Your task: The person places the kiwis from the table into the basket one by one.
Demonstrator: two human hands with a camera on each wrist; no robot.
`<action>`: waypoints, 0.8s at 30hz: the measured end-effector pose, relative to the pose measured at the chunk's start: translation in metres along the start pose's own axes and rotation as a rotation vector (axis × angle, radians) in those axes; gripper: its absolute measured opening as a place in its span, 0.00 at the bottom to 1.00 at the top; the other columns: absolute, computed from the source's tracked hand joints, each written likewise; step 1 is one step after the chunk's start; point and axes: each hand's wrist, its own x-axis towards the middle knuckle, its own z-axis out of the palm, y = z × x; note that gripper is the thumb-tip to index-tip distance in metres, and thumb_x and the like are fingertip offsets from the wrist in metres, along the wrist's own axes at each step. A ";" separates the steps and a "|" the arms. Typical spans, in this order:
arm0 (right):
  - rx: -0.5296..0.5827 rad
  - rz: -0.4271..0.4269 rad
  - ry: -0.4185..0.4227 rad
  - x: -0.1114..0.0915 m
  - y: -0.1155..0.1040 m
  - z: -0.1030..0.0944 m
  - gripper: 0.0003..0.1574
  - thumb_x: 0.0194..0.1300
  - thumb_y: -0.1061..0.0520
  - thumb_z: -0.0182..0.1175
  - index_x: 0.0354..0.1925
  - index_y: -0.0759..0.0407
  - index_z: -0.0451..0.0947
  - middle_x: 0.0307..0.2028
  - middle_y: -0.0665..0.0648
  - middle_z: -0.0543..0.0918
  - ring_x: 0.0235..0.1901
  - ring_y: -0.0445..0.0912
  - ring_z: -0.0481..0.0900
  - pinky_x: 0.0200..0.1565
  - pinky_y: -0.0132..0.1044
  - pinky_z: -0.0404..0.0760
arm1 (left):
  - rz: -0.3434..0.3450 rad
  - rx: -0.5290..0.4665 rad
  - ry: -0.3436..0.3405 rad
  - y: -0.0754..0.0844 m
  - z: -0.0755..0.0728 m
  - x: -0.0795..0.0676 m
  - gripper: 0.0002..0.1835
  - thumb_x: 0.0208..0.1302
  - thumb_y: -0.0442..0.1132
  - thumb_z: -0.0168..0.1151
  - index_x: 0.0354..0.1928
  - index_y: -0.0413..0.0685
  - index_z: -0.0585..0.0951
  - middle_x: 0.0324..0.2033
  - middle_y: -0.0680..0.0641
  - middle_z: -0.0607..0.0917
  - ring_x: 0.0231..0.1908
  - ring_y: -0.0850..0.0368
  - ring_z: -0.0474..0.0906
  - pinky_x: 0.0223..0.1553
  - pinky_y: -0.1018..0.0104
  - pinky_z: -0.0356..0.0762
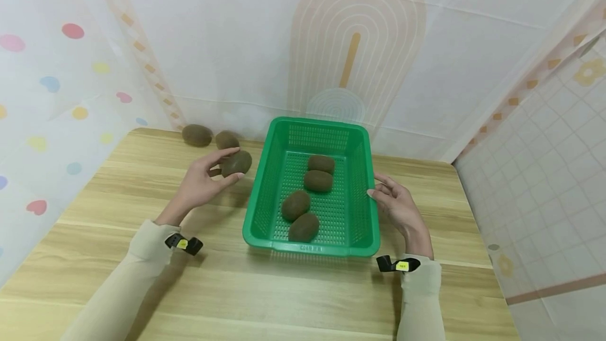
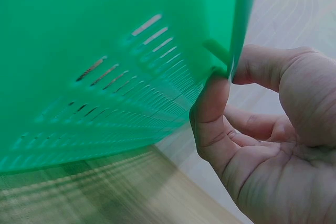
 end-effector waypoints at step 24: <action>0.016 0.004 -0.004 0.000 0.000 0.000 0.42 0.64 0.60 0.59 0.71 0.62 0.52 0.42 0.55 0.77 0.38 0.40 0.80 0.43 0.32 0.82 | 0.061 0.018 0.023 0.030 0.000 0.014 0.29 0.54 0.45 0.70 0.60 0.56 0.75 0.53 0.51 0.78 0.51 0.55 0.76 0.49 0.56 0.79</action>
